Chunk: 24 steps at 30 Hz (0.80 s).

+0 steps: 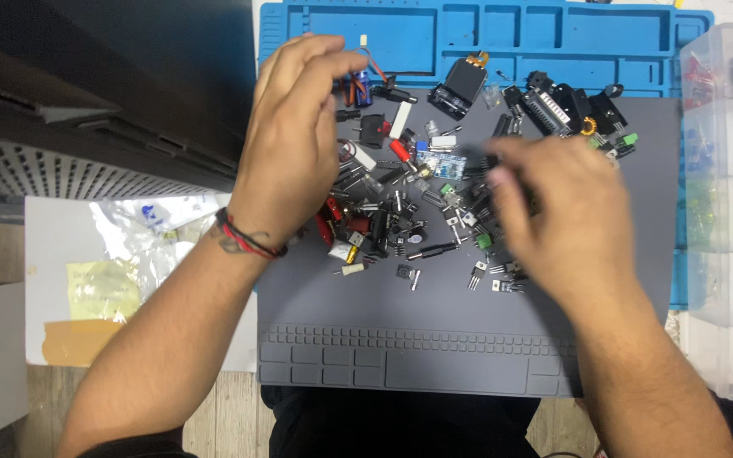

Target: The person sorts a pile of loose electronic components on a gray mat, picking up items like transistors, capacitors, and connectors and placing them into a clear plastic organizer box. The hands continuously sift through the pile to separate different types of parts.

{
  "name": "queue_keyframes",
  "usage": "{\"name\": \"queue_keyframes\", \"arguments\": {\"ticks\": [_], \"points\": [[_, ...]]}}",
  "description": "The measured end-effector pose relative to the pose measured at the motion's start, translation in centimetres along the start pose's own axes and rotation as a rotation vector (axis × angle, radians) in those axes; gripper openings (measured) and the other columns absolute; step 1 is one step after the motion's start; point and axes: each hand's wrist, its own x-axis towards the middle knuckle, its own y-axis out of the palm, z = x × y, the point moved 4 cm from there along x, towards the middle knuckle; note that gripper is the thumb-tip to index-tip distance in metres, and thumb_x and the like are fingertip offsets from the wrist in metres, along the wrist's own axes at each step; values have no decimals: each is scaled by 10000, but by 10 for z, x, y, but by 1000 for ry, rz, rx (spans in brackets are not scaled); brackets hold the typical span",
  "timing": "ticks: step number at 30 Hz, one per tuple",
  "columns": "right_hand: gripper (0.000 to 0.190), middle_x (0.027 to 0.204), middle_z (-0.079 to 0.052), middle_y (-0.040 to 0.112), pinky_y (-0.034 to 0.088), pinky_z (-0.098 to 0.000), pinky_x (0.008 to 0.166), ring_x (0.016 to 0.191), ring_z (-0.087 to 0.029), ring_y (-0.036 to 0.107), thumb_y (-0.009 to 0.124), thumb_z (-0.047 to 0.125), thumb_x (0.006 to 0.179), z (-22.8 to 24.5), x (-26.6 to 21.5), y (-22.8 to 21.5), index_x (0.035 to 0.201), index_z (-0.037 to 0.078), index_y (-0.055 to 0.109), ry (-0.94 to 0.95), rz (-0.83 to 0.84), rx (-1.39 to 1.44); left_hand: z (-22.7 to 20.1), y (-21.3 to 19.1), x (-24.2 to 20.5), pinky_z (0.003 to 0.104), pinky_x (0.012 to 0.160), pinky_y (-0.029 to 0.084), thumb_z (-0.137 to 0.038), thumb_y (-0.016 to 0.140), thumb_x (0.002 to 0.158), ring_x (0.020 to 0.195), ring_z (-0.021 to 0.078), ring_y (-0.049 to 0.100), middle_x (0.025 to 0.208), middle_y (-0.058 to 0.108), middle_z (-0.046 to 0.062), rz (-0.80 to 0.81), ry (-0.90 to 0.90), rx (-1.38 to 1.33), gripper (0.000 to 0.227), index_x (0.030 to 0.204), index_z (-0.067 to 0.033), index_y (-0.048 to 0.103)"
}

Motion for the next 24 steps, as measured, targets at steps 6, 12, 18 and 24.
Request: {"name": "queue_keyframes", "arguments": {"ticks": [6, 12, 18, 24], "points": [[229, 1196, -200, 676, 511, -441, 848, 956, -327, 631, 673, -34, 1186, -59, -21, -16, 1405, -66, 731, 67, -194, -121, 12, -3, 2, 398, 1150, 429, 36, 448, 997, 1355, 283, 560, 1402, 576, 111, 77, -177, -263, 390, 1337, -103, 578], [242, 1319, -324, 568, 461, -459, 1030, 1105, -384, 573, 570, -144, 1263, -51, -24, -28, 1493, -211, 600, 89, -228, 136, -30, -38, 6, 321, 1125, 496, -194, 455, 1158, 1368, 218, 586, 1439, 596, 134, 65, -45, -493, 259, 1348, -66, 577], [292, 1210, -161, 704, 421, -491, 1050, 1122, -348, 617, 672, 210, 1078, -1, 1, -6, 1262, -8, 732, -243, -36, 85, -43, -61, -17, 334, 788, 515, 128, 419, 993, 725, 192, 636, 863, 717, 143, -281, 318, -392, 327, 1240, 2, 591], [459, 1434, -152, 605, 394, -670, 1151, 1332, -355, 558, 579, 347, 987, 41, 7, 22, 1395, 143, 635, -409, 200, 107, -55, -76, -17, 363, 699, 493, -714, 265, 954, 675, 208, 590, 792, 612, 99, -368, 411, -506, 760, 1174, -62, 588]]}}
